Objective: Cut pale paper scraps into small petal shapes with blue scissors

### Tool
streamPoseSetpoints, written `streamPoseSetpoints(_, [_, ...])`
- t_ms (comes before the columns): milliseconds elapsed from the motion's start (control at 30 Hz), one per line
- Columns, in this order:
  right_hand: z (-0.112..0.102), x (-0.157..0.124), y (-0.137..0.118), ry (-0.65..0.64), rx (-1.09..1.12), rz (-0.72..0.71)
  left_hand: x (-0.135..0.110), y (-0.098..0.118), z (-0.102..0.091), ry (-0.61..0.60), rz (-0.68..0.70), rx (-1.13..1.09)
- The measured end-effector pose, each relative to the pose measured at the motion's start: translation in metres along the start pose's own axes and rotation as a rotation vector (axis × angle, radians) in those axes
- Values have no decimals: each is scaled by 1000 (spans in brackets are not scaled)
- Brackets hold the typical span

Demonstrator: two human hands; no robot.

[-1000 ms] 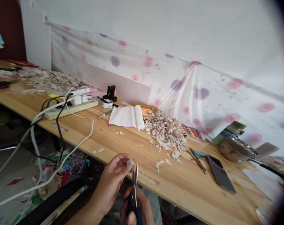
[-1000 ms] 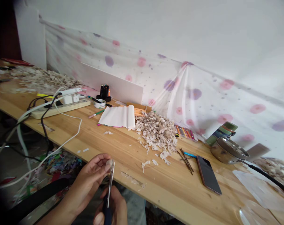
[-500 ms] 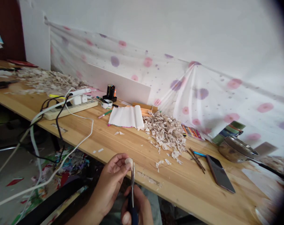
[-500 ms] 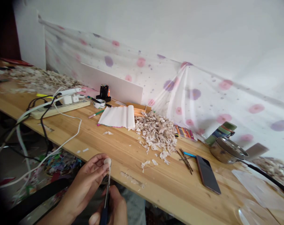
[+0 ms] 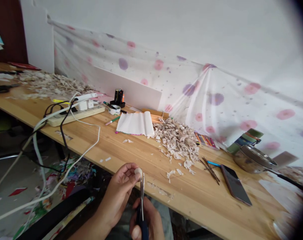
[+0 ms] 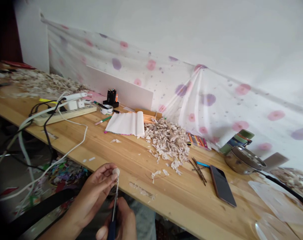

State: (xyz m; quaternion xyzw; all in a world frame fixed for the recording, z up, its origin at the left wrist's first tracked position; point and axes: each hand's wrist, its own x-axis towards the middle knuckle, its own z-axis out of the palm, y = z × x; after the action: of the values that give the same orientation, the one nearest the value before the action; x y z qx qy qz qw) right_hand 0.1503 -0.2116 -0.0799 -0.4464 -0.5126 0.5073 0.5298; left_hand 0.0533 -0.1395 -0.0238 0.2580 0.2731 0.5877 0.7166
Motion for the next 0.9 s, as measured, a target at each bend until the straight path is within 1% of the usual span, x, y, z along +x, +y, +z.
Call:
streamPoseSetpoints(133, [-1, -3, 1, 43, -57, 2, 0, -2, -2, -5, 2, 17])
streamPoseSetpoints(300, [-2, -6, -2, 192, -235, -28, -1, -1, 1, 23, -18, -35])
streamPoseSetpoints(333, [-2, -5, -3, 198, -265, -38, -2, 0, 2, 28, -28, -41])
streamPoseSetpoints(400, [-4, -5, -4, 170, -291, -52, -3, 1, 4, 28, -43, -50])
streamPoseSetpoints(500, [-5, -5, -2, 141, -268, -51, -3, 2, 5, 27, -52, -60])
streamPoseSetpoints(567, [-3, -7, 2, 172, -220, -43, -3, 1, 5, 24, -50, -59])
streamPoseSetpoints(667, [2, -10, 7, 207, -80, -17, -2, 1, 4, 14, -47, -40])
streamPoseSetpoints(767, [4, -10, 6, 177, 23, -6, -1, 1, 3, 18, -44, -11])
streamPoseSetpoints(900, [-3, -5, 2, 6, -8, 13, 0, 2, 3, 30, -35, 13])
